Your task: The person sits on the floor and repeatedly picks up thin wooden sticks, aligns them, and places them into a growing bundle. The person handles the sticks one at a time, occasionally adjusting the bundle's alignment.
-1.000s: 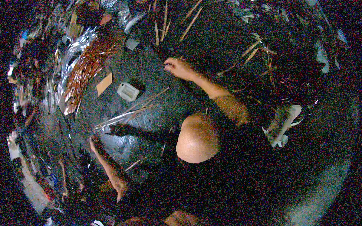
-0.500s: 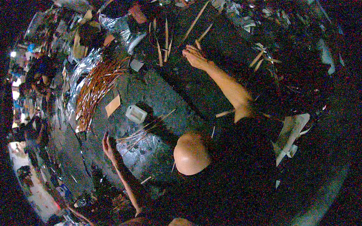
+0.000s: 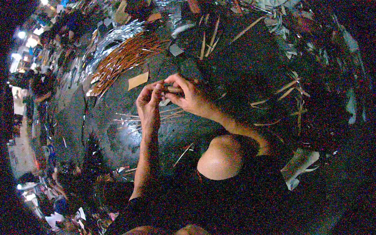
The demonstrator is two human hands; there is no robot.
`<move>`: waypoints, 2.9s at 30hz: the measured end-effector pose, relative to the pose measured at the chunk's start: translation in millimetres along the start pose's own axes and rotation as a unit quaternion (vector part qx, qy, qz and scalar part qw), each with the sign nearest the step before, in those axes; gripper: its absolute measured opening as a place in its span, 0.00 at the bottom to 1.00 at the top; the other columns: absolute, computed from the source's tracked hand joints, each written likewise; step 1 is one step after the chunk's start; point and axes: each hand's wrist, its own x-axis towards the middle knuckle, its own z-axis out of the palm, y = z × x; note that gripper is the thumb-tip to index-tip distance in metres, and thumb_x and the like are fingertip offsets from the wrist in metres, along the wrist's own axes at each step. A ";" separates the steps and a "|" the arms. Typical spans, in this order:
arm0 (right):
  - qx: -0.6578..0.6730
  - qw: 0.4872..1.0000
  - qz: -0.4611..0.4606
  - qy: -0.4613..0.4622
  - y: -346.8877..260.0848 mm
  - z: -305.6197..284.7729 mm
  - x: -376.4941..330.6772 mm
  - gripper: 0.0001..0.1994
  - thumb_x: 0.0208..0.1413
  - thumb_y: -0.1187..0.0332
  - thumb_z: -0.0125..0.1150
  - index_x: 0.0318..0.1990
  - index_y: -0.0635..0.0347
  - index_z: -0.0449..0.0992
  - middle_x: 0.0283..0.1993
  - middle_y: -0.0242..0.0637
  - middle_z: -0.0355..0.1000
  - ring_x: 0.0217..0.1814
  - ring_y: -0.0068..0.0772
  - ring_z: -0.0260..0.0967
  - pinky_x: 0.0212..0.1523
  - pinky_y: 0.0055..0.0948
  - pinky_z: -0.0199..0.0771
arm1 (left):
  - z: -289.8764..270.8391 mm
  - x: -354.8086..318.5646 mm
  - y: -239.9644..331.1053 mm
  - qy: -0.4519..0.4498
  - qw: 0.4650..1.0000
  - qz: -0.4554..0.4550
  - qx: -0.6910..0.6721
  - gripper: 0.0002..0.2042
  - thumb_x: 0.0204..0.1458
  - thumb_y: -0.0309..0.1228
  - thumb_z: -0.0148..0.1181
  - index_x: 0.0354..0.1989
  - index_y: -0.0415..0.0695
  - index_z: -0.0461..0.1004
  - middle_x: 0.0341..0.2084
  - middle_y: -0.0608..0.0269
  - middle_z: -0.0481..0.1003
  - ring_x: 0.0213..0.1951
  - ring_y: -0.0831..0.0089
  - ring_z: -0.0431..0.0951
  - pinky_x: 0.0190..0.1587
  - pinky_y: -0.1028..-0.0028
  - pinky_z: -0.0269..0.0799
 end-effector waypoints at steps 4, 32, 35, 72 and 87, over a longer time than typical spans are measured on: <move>-0.064 0.993 -0.092 0.042 -11.7 14.4 5.5 0.11 0.48 0.73 0.64 0.39 0.62 0.72 0.34 0.41 0.74 0.36 0.37 0.76 0.34 0.32 0.74 | -16.7 -12.4 6.6 0.015 0.997 0.023 -0.068 0.14 0.56 0.33 0.57 0.45 0.35 0.73 0.33 0.65 0.77 0.33 0.81 0.72 0.40 0.80 0.68; -0.127 0.976 -0.175 0.037 -3.2 27.1 -19.1 0.10 0.41 0.76 0.63 0.31 0.58 0.69 0.27 0.34 0.70 0.27 0.35 0.74 0.25 0.30 0.73 | -78.0 -8.1 -13.9 0.165 0.897 0.139 -0.385 0.09 0.57 0.35 0.53 0.41 0.44 0.69 0.36 0.64 0.73 0.44 0.70 0.72 0.52 0.70 0.68; -0.116 0.980 -0.159 0.033 0.3 24.6 -24.0 0.10 0.41 0.77 0.63 0.31 0.58 0.69 0.27 0.33 0.70 0.26 0.35 0.74 0.25 0.30 0.73 | -117.7 -0.4 -23.6 0.111 0.885 0.130 -0.434 0.10 0.57 0.34 0.54 0.43 0.44 0.68 0.36 0.63 0.73 0.43 0.70 0.73 0.48 0.72 0.72; -0.152 0.982 -0.110 -0.007 10.1 -4.4 -42.3 0.08 0.43 0.76 0.64 0.30 0.59 0.69 0.28 0.34 0.72 0.31 0.36 0.74 0.33 0.32 0.73 | -381.4 44.5 -78.9 -0.037 0.872 0.093 -0.479 0.07 0.52 0.31 0.58 0.33 0.41 0.76 0.35 0.57 0.78 0.40 0.66 0.78 0.44 0.68 0.75; -0.042 0.978 0.172 -0.109 162.2 -16.2 -55.9 0.13 0.52 0.61 0.62 0.39 0.60 0.75 0.32 0.37 0.76 0.33 0.36 0.74 0.37 0.32 0.72 | -367.8 -7.2 -212.9 0.457 0.853 -0.241 -0.077 0.29 0.54 0.47 0.55 0.59 0.44 0.58 0.48 0.59 0.69 0.54 0.65 0.65 0.59 0.54 0.54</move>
